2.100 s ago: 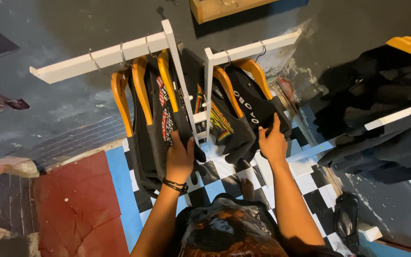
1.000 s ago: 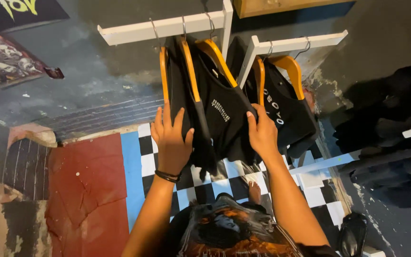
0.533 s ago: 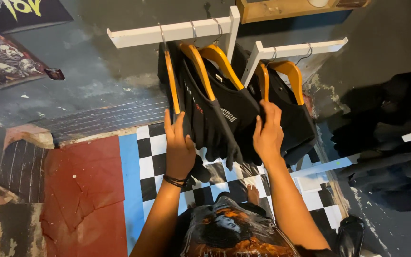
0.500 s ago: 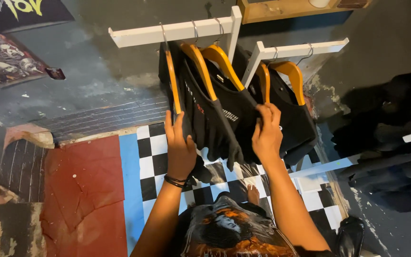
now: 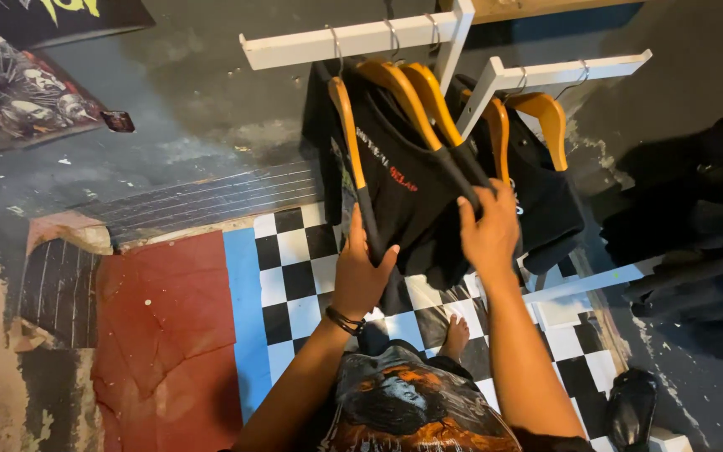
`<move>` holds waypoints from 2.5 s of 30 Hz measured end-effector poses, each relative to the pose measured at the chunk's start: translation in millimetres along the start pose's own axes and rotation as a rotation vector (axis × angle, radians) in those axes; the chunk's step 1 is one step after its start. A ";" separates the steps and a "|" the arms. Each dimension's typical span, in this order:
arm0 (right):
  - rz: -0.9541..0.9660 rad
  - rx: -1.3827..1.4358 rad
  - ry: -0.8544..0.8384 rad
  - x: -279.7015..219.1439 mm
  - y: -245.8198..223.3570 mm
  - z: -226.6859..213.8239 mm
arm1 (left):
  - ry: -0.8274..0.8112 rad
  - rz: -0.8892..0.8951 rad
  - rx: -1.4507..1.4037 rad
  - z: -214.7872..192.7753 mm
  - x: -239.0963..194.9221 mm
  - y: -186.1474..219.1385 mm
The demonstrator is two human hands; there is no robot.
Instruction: The person removes a black t-shirt from a hanger on a clothing rack, folds it neatly by hand, and places it on a pile. They repeat this process with another black t-shirt, carefully folding it and adding it to the stack.
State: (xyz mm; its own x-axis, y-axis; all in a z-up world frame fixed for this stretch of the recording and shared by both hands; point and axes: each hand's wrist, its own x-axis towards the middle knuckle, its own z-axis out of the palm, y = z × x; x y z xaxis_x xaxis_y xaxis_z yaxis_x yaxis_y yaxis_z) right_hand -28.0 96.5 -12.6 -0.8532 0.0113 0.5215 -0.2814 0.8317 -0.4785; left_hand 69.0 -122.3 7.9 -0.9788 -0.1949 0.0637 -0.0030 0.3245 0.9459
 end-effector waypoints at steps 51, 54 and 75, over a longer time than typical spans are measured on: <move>-0.005 0.307 -0.047 3.1 -0.5 -24.6 | 0.226 0.127 0.251 -37.2 54.0 0.3; 0.050 0.228 -0.041 -4.0 -0.2 -17.1 | 0.199 0.117 0.239 -35.3 53.4 1.7; 0.325 0.294 -0.086 -50.9 -30.3 -5.6 | 0.157 0.142 0.215 -36.3 47.6 9.6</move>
State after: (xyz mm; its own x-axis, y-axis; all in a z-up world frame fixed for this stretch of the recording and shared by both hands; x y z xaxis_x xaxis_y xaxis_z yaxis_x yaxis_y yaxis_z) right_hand 26.5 73.9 -20.7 -0.9478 0.1901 0.2561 -0.0947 0.5990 -0.7952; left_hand 29.8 -162.1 31.6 -0.9290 -0.2687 0.2545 0.0716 0.5442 0.8359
